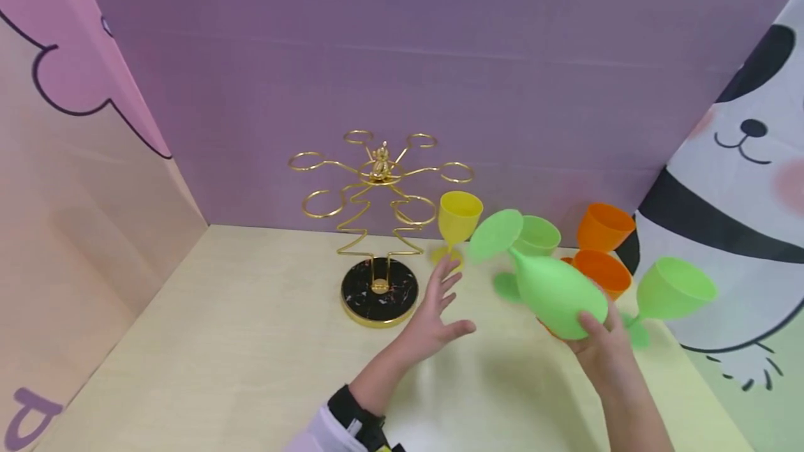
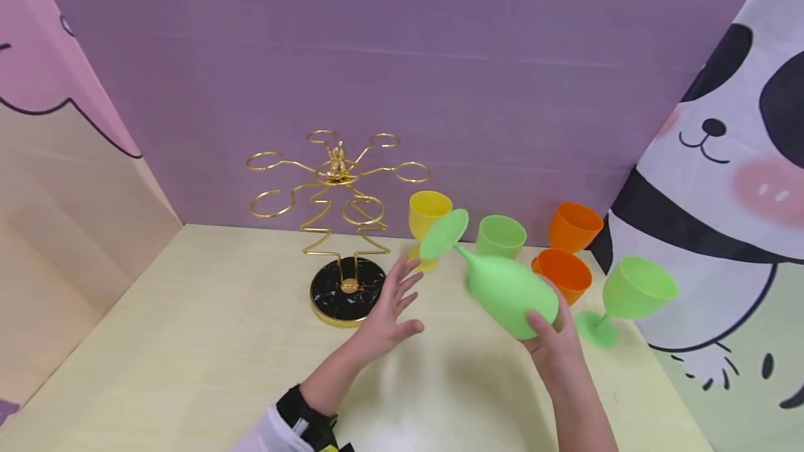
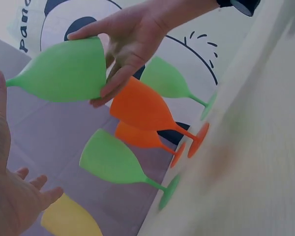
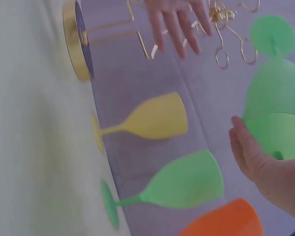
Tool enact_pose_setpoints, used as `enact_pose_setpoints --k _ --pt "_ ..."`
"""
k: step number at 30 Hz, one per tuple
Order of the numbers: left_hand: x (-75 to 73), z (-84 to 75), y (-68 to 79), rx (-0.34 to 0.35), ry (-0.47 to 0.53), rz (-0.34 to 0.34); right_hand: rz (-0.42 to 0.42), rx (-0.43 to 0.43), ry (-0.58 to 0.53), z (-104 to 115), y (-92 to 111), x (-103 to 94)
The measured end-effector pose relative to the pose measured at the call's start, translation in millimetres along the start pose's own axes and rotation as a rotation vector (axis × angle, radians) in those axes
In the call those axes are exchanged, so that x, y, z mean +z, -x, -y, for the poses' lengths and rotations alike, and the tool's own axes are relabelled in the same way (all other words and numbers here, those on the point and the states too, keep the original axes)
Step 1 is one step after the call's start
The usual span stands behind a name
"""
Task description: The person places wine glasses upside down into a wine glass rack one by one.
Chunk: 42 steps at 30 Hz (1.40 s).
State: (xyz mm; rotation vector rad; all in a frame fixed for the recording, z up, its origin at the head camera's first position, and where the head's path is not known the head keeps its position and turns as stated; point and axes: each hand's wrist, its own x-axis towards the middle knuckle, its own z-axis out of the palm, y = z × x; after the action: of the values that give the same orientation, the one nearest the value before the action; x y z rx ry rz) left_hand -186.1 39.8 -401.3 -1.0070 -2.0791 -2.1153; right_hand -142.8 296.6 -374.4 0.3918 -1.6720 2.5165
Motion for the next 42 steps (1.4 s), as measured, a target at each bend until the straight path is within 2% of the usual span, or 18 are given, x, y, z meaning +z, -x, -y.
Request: enact_pose_setpoints --k 3,5,10,14,20,25,29,34,42 --pt "3.2 -7.4 -5.8 0.005 0.004 0.017 0.113 -0.007 -0.177 -6.1 -0.7 4.5" --pt "4.5 -12.4 -11.4 0.005 -0.003 0.03 0.174 0.027 -0.314 -9.8 -2.2 6.2" --pt "6.3 -24.3 -27.3 0.032 -0.022 0.054 0.251 0.11 -0.558 -19.2 -5.3 9.7" --pt "7.0 -30.7 -33.6 0.031 -0.035 0.059 0.307 0.135 -0.608 -26.0 -7.1 15.2" --pt "4.7 -34.4 -34.3 0.007 -0.058 0.057 0.258 0.18 -0.643 -35.7 -6.1 28.0" --pt "2.7 -39.9 -33.6 0.007 -0.103 0.074 0.322 0.172 -0.684 -45.2 -6.2 34.7" --pt "2.9 -43.9 -32.9 0.011 -0.135 0.079 0.381 0.175 -0.779 -52.2 -5.9 39.3" --pt "3.9 -45.8 -32.0 0.016 -0.166 0.069 0.402 0.177 -0.816 -58.2 -4.5 45.3" --pt "8.3 -54.5 -30.9 -0.061 -0.201 0.017 0.442 0.17 -0.846 -66.5 -3.4 52.1"
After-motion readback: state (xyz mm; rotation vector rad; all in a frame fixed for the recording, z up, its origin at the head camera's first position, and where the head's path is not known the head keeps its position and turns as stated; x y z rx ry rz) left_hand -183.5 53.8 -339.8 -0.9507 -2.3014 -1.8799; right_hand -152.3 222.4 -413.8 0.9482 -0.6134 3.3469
